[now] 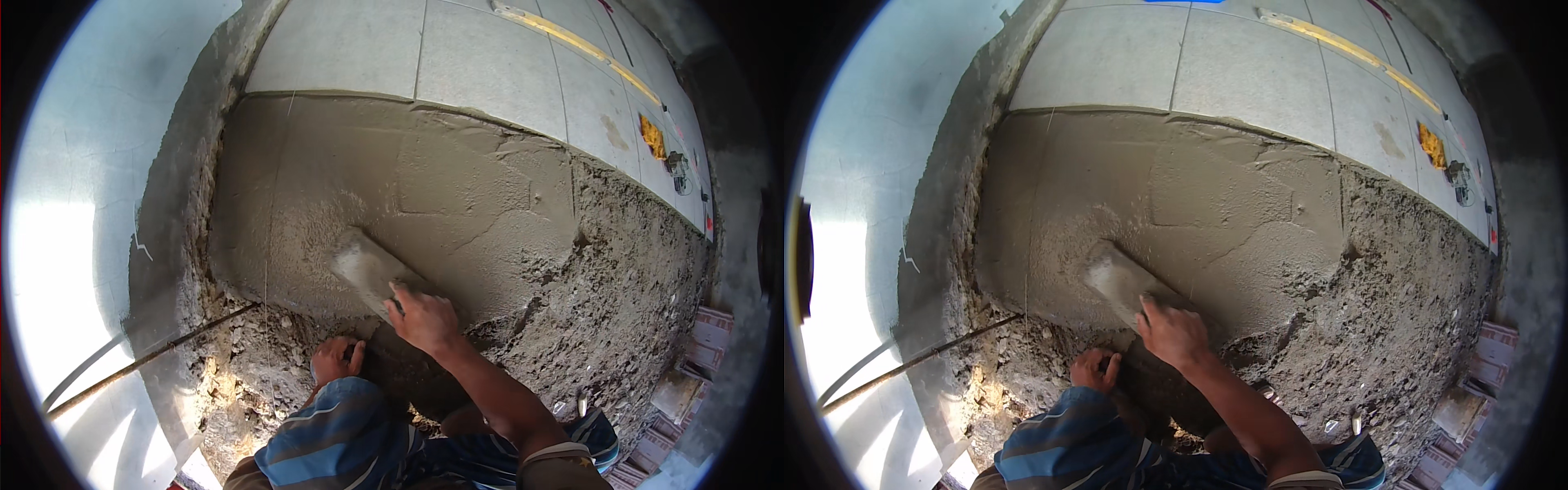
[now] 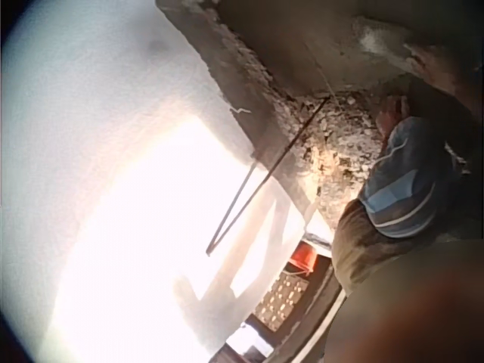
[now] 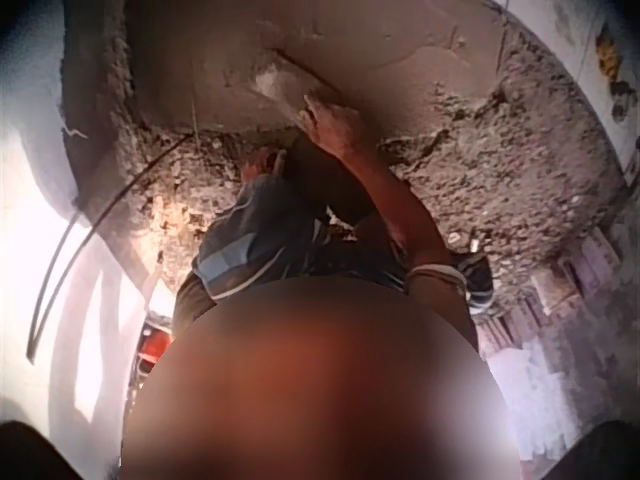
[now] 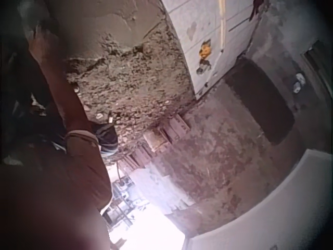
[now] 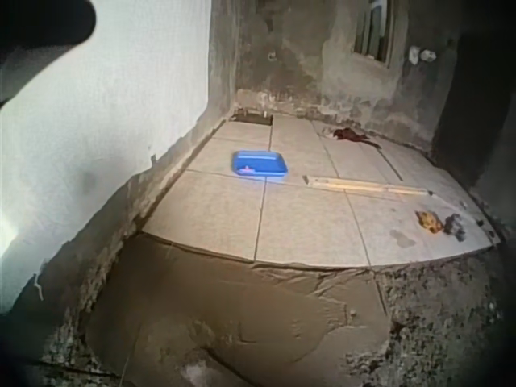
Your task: Smoothing and leveling wet concrete or mortar on a floor section using a trowel and finishing tool.
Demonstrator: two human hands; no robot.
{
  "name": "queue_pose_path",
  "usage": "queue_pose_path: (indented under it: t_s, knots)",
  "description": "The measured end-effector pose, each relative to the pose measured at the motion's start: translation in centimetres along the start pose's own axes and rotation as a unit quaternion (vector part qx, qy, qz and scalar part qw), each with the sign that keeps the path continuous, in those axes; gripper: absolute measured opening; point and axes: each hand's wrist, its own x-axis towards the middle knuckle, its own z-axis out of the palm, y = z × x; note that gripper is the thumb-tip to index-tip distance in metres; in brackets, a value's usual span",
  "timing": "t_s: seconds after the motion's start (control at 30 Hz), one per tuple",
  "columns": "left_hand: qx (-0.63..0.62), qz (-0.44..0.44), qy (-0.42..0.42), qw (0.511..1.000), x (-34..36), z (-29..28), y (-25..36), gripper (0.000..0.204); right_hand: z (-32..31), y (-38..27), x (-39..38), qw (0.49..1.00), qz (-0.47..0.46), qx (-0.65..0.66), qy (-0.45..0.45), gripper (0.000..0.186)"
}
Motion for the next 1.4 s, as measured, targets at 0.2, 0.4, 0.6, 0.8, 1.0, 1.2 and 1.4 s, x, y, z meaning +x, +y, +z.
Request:
queue_pose_path:
  t_s: [0.2,0.4,0.6,0.8,1.0,1.2,1.4]
  knots:
    - [-0.010,-0.008,-0.011,1.000,-0.1,-0.2,0.1,0.020,-2.5,0.1,8.5,0.994,0.097,-0.044,-0.005,0.040]
    - [-0.013,-0.003,-0.011,1.000,-0.1,0.1,-0.3,0.018,-8.0,8.0,9.2,0.964,0.227,-0.051,0.126,0.047]
    - [-0.011,0.009,-0.019,1.000,0.0,0.1,-0.5,0.018,-11.2,18.9,1.3,0.924,0.317,0.010,0.214,0.043]
    - [-0.011,0.026,-0.014,0.999,0.0,0.0,-0.6,0.019,-12.5,23.6,-3.1,0.868,0.370,0.027,0.330,0.042]
    - [-0.005,0.032,-0.004,0.999,0.0,0.2,-0.4,0.020,-9.3,12.3,4.7,0.963,0.200,0.011,0.182,0.050]
    - [-0.018,0.007,0.000,1.000,-0.3,0.3,-0.6,0.019,-7.2,1.2,15.3,0.981,0.163,0.052,0.086,0.042]
    - [-0.017,0.025,-0.007,1.000,-0.1,0.3,-0.7,0.018,-7.4,2.2,17.0,0.975,0.196,0.032,0.098,0.040]
